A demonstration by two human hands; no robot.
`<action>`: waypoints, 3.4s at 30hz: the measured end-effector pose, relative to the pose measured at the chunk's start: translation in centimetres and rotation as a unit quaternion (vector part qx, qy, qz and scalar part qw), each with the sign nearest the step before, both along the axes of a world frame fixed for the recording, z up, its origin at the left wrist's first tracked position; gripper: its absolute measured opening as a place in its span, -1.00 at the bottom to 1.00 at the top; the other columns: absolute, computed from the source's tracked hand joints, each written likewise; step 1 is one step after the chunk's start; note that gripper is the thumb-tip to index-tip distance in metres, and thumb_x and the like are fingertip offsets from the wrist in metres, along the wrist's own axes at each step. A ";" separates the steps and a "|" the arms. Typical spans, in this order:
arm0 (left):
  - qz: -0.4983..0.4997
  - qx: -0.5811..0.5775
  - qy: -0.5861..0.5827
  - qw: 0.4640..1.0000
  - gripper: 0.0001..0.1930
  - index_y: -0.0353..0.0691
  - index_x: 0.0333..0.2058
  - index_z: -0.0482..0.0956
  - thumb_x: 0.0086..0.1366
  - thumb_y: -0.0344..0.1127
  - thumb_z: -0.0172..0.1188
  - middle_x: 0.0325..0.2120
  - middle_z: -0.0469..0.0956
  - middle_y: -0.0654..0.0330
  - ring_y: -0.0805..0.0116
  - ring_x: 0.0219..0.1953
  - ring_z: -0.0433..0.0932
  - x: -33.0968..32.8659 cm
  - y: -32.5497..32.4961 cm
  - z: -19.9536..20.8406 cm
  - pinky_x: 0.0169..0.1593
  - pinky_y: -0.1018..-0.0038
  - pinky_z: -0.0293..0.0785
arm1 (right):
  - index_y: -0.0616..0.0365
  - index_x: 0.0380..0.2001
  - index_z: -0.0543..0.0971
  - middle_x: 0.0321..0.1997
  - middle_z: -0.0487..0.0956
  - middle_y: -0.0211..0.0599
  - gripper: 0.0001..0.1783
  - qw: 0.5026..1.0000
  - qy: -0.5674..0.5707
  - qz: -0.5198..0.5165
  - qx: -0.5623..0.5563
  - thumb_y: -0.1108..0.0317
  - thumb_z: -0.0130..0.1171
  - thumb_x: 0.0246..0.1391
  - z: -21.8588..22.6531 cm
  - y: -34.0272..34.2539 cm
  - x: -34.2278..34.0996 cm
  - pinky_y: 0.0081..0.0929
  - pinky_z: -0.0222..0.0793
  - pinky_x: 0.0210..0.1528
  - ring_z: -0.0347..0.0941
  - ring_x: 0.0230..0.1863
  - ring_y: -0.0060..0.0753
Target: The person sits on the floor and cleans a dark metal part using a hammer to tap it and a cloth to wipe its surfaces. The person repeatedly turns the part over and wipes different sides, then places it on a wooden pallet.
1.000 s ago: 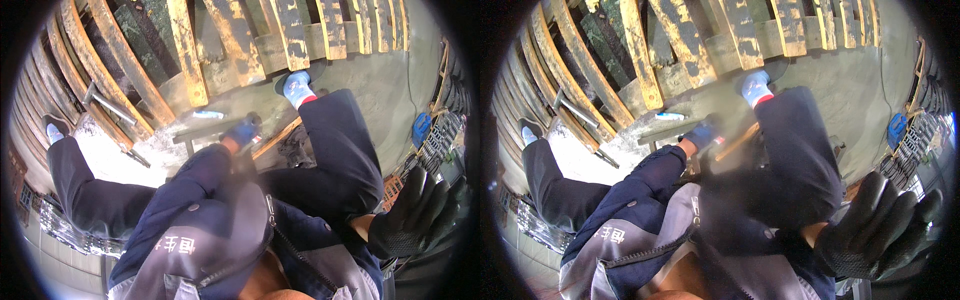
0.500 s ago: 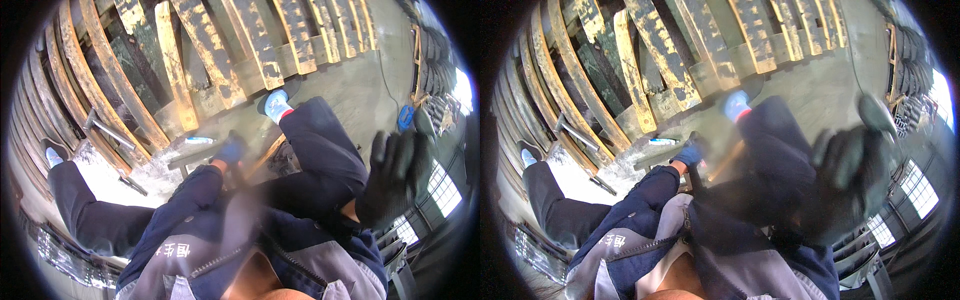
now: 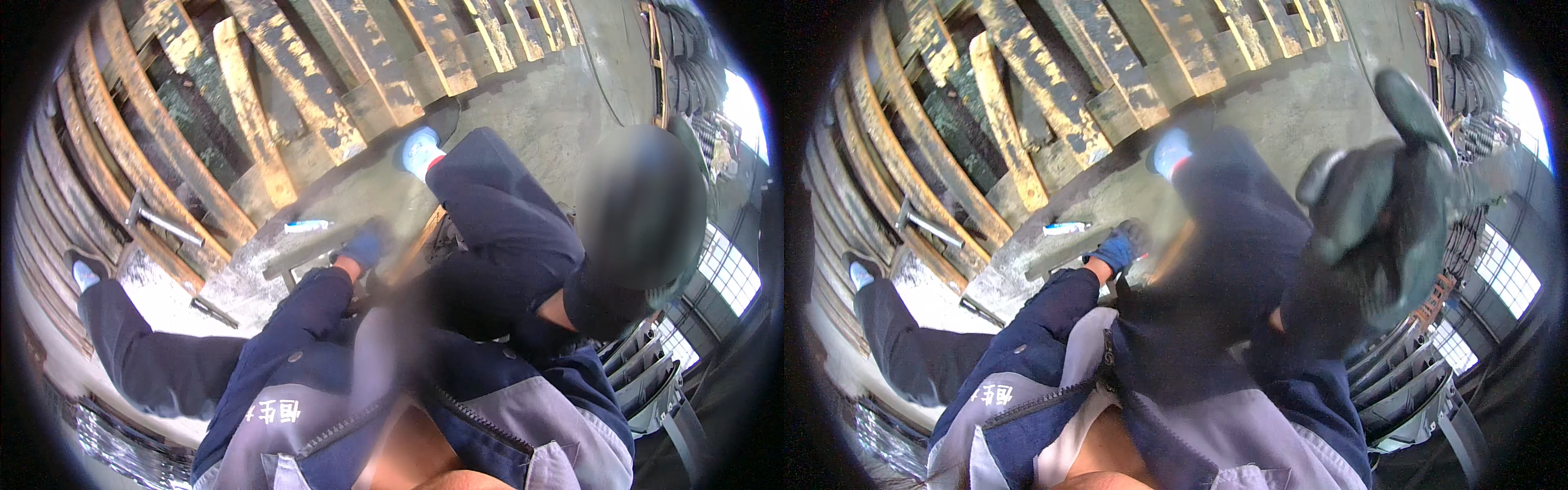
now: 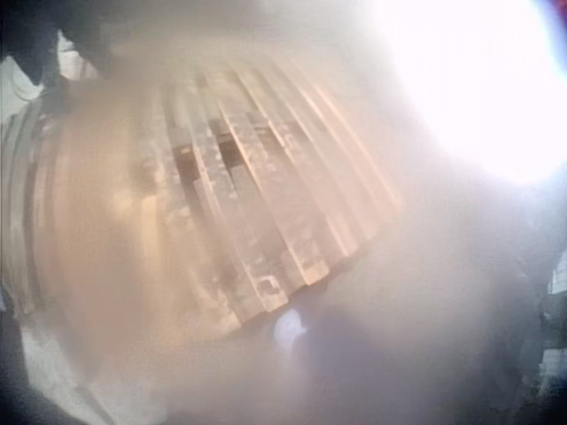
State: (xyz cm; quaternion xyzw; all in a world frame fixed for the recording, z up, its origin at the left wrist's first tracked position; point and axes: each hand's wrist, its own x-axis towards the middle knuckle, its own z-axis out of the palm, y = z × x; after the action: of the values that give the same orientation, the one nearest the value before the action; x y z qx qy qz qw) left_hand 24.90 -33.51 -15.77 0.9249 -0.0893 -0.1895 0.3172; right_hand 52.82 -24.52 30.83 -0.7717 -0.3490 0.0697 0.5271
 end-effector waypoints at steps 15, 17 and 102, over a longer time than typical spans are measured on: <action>0.120 -0.087 0.190 0.971 -0.71 -0.14 -0.16 0.67 0.20 -0.16 0.20 -0.15 0.63 -0.01 0.04 -0.07 0.59 3.3 6.5 7.3 -0.01 0.23 0.49 | 0.32 -0.06 0.54 -0.48 0.50 -0.40 -0.68 0.999 0.033 0.032 -0.022 0.28 0.08 0.28 -0.2 0.6 -0.3 -0.65 0.22 -0.55 0.26 -0.60 -0.67; 0.207 -0.147 0.159 0.954 -0.71 -0.12 -0.16 0.68 0.22 -0.13 0.21 -0.22 0.66 0.00 0.00 -0.14 0.63 3.4 10.1 11.7 -0.06 0.20 0.53 | 0.32 -0.08 0.55 -0.51 0.49 -0.40 -0.70 0.989 0.101 0.102 -0.037 0.30 0.09 0.27 -0.8 1.3 -0.4 -0.66 0.20 -0.56 0.23 -0.63 -0.68; 0.459 0.148 -0.408 0.775 -0.62 -0.20 -0.08 0.64 0.05 -0.51 0.26 -0.42 0.62 0.00 0.00 -0.37 0.60 -11.5 20.0 47.3 -0.27 0.25 0.49 | 0.25 -0.19 0.57 -0.29 0.67 -0.33 -0.58 0.856 0.032 0.515 -0.044 0.74 -0.15 -0.07 4.8 6.3 -18.5 -0.60 0.53 -0.29 0.57 -0.33 -0.61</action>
State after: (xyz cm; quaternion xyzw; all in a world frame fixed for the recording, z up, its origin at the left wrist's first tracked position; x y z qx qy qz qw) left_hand 13.35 -13.48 31.51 0.8824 0.2535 0.3628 0.1594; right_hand 34.35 -18.21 35.59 -0.5017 -0.6757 0.3714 0.3922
